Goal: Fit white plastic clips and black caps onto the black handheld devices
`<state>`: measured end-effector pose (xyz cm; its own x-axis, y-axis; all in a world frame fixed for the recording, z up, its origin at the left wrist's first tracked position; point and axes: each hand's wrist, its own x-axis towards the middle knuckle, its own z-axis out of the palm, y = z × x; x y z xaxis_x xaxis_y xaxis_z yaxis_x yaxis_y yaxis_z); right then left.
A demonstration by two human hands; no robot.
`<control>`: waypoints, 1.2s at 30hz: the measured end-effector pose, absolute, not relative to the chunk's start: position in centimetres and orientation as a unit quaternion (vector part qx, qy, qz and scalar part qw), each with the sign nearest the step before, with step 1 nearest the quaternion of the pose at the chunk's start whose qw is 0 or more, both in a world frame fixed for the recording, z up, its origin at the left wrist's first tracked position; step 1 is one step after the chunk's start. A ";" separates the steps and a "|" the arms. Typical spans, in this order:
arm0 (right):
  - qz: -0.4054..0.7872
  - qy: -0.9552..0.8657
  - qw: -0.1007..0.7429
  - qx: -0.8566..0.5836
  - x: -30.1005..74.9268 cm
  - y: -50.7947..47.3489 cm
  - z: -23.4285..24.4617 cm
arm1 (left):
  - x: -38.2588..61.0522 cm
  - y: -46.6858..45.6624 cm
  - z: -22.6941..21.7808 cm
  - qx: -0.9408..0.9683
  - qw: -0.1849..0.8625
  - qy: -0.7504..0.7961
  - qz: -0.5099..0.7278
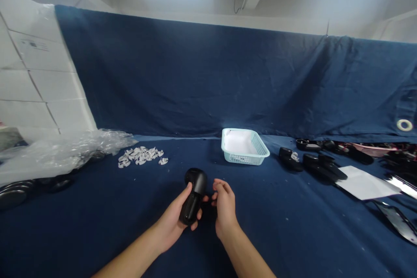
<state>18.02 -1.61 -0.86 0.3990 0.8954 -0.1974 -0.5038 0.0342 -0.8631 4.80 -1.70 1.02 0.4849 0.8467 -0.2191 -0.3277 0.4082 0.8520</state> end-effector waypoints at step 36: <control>0.591 -0.262 0.613 -0.455 20.1 0.6 -1.7 | 5.4 -2.1 -0.6 0.636 0.561 0.404 0.342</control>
